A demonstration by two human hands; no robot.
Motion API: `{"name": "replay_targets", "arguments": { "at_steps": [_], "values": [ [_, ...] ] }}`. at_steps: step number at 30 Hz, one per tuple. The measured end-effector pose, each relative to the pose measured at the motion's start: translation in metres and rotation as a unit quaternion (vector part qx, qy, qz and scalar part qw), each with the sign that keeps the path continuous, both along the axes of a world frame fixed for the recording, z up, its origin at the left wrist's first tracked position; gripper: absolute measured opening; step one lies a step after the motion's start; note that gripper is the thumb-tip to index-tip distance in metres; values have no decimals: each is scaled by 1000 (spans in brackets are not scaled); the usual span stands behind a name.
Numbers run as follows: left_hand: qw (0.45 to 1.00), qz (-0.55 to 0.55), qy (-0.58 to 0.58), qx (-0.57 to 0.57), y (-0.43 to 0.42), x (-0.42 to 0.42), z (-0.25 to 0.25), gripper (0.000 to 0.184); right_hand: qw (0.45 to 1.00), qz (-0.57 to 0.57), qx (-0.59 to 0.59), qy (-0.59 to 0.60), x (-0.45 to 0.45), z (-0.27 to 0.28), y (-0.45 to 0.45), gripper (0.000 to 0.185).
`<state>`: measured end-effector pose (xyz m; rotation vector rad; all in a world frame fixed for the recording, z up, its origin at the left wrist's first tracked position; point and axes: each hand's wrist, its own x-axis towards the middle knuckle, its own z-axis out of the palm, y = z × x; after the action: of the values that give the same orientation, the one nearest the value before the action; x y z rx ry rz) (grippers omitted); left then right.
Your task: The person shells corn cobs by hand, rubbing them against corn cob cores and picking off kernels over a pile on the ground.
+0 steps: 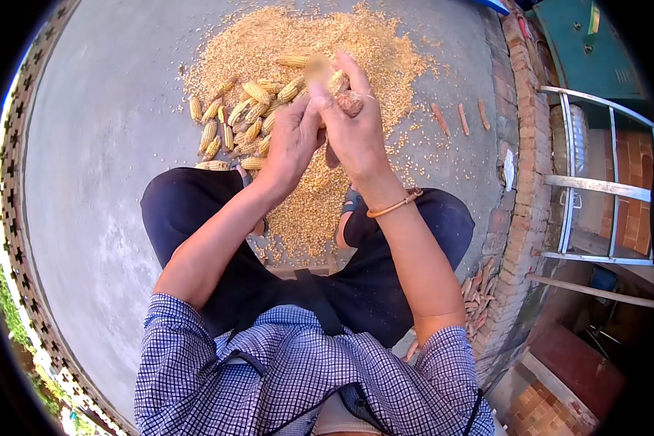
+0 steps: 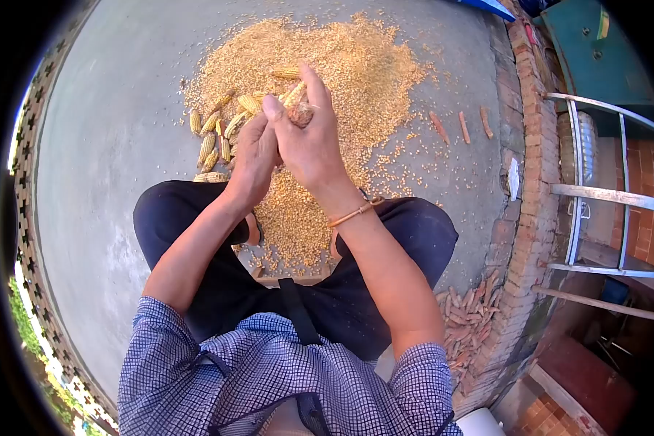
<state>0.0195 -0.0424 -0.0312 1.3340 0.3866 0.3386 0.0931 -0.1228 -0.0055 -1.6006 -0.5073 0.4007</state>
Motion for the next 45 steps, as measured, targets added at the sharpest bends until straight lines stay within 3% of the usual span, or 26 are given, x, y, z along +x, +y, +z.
{"name": "replay_targets", "arguments": {
  "at_steps": [1,2,3,6,9,10,11,13,14,17,22,25,28,31,35,38,40,42,45],
  "values": [
    [995,11,5,95,-7,-1,2,38,998,-13,-47,-44,-6,0,1,62],
    [998,46,-25,20,-18,-3,-4,24,992,-30,-81,-97,-10,-1,3,60],
    [997,35,-19,60,-21,-5,-4,23,981,-45,-113,-152,-12,-1,4,59],
    [976,-9,5,218,-15,-7,-4,26,974,-133,-103,-151,-6,1,6,44],
    [983,23,-16,181,-20,-2,-3,37,969,-170,-68,-164,2,-10,10,36],
    [980,45,-36,190,-18,0,-10,28,969,-169,-51,-172,5,-13,12,34],
    [999,3,-23,42,-12,-1,-11,29,985,-129,-38,-105,9,-13,11,32],
    [965,-78,2,-252,3,-4,6,31,999,-42,-11,31,20,-1,5,27],
    [955,-35,57,-290,0,-2,20,33,996,3,52,79,24,-3,2,31],
    [919,-94,69,-377,15,-7,26,32,989,69,29,130,27,13,-11,37],
    [897,-111,61,-425,27,-13,26,38,985,114,68,107,28,17,-18,35],
    [928,-97,82,-351,26,-13,37,42,987,105,78,93,28,21,-18,28],
    [979,-122,90,-138,20,-14,37,42,994,89,31,62,29,19,-20,23],
    [985,-94,93,-114,16,-14,31,38,998,59,-25,24,30,21,-23,23],
    [956,-96,58,-272,17,-13,33,35,1000,12,10,-5,27,9,-19,30],
    [969,-41,57,-237,15,-8,28,37,994,-1,4,-105,19,5,-15,35],
    [986,-73,46,-144,16,-10,17,35,970,-5,-33,-241,16,4,-10,33],
    [991,-78,73,-85,7,-14,17,37,904,-10,-78,-420,13,3,-5,29],
    [989,-64,4,137,-7,-18,17,40,934,-87,-185,-292,2,15,-8,25]
  ]
}}
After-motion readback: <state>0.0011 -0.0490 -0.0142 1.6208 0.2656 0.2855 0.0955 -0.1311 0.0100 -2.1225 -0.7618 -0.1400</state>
